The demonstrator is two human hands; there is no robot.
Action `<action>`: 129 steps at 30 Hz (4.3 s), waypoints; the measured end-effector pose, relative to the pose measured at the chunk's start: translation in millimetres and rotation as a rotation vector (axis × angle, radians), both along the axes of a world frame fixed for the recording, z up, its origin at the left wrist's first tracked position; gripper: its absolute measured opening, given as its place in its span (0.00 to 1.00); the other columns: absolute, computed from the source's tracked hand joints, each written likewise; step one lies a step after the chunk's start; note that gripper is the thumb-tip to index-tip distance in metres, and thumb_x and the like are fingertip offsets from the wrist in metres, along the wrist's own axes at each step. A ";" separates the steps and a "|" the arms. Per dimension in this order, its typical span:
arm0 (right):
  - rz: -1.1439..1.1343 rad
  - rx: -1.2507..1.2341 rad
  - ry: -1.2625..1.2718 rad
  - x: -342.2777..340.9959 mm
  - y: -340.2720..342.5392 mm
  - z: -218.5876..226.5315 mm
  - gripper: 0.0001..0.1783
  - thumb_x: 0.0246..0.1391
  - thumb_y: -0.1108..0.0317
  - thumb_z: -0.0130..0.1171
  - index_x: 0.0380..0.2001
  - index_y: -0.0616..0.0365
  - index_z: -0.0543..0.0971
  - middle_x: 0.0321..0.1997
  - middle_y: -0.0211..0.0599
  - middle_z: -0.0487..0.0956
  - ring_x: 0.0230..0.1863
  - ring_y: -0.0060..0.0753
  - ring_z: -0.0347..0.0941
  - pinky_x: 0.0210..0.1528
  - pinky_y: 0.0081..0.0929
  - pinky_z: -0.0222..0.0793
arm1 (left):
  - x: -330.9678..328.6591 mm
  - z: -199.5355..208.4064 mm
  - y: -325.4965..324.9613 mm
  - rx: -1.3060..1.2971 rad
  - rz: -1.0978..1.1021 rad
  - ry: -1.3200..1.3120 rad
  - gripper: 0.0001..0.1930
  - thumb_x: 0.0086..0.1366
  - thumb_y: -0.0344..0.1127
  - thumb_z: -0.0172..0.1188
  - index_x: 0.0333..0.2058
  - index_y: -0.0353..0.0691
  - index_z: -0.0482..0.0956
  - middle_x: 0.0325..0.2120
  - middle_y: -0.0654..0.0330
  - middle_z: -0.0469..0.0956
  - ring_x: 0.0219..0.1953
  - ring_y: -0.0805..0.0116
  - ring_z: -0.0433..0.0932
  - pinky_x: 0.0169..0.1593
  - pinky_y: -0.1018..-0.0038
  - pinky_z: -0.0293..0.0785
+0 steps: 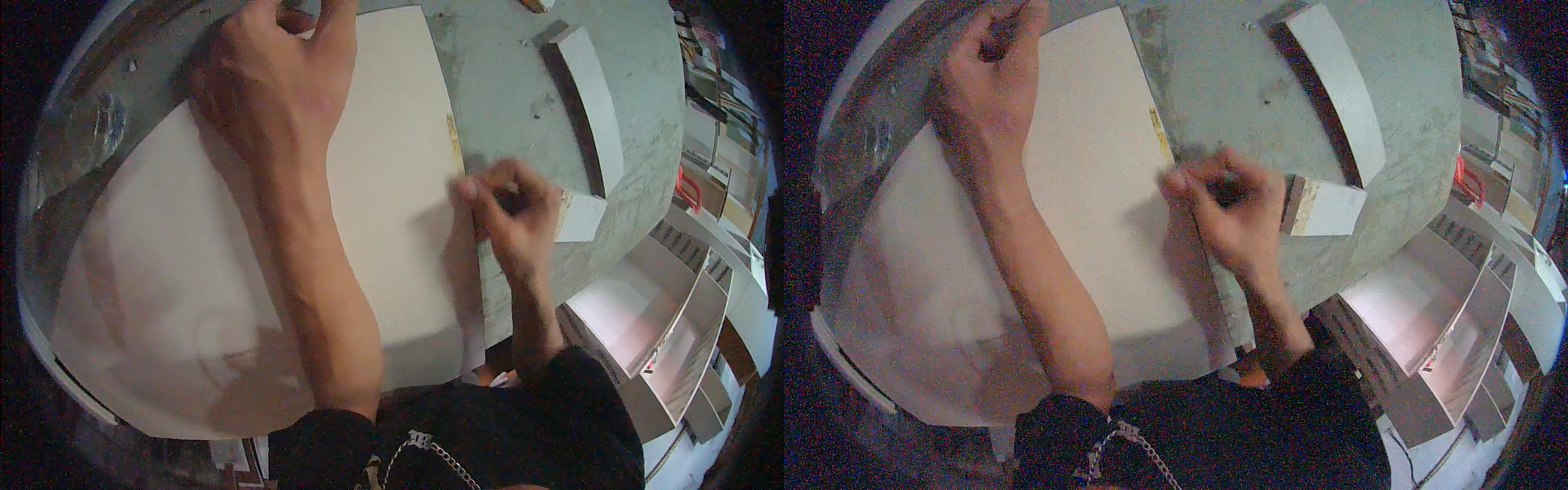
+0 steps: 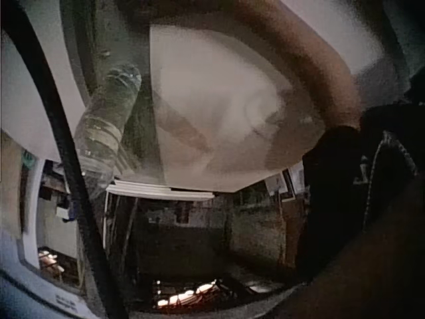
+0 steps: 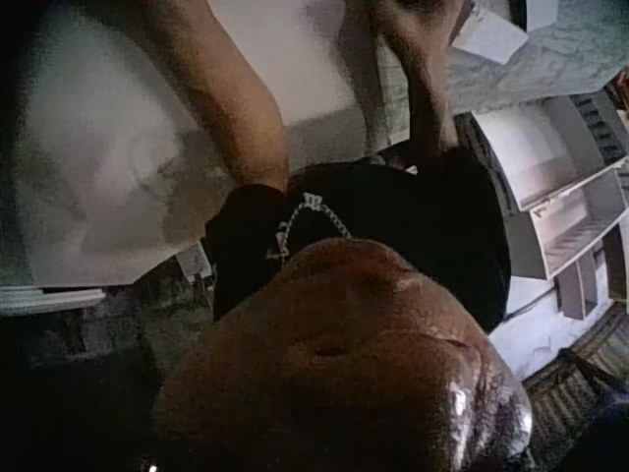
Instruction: The person sands the edge of a white wooden board using a sanding block, then wipes the surface with a cloth.
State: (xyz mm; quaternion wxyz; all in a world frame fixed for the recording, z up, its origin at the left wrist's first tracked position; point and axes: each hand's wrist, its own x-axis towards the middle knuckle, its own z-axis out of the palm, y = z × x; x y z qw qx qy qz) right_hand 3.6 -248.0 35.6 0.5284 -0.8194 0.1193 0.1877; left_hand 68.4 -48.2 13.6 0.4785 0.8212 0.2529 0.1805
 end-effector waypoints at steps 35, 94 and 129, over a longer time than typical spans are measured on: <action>0.207 -0.150 -0.072 33.5 6.0 -0.8 0.15 0.52 0.70 0.66 0.19 0.64 0.72 0.21 0.34 0.78 0.27 0.17 0.70 0.30 0.24 0.72 | 7.1 -2.5 4.9 0.347 0.055 0.210 0.14 0.61 0.55 0.57 0.32 0.56 0.84 0.21 0.66 0.83 0.29 0.61 0.81 0.43 0.63 0.63; 0.748 -0.091 -0.825 78.0 -5.7 -23.5 0.06 0.42 0.79 0.58 0.26 0.56 0.78 0.22 0.31 0.73 0.30 0.36 0.65 0.38 0.32 0.51 | 1.7 -7.3 -3.0 0.367 0.191 0.192 0.20 0.58 0.57 0.61 0.43 0.54 0.82 0.25 0.67 0.83 0.33 0.62 0.81 0.50 0.57 0.64; 0.660 -0.131 -0.783 31.7 -18.8 -24.1 0.05 0.41 0.70 0.60 0.26 0.52 0.78 0.25 0.29 0.74 0.33 0.38 0.65 0.43 0.35 0.51 | -4.8 -4.3 2.3 0.372 0.160 0.152 0.18 0.58 0.52 0.65 0.39 0.46 0.83 0.23 0.59 0.80 0.27 0.60 0.80 0.35 0.65 0.75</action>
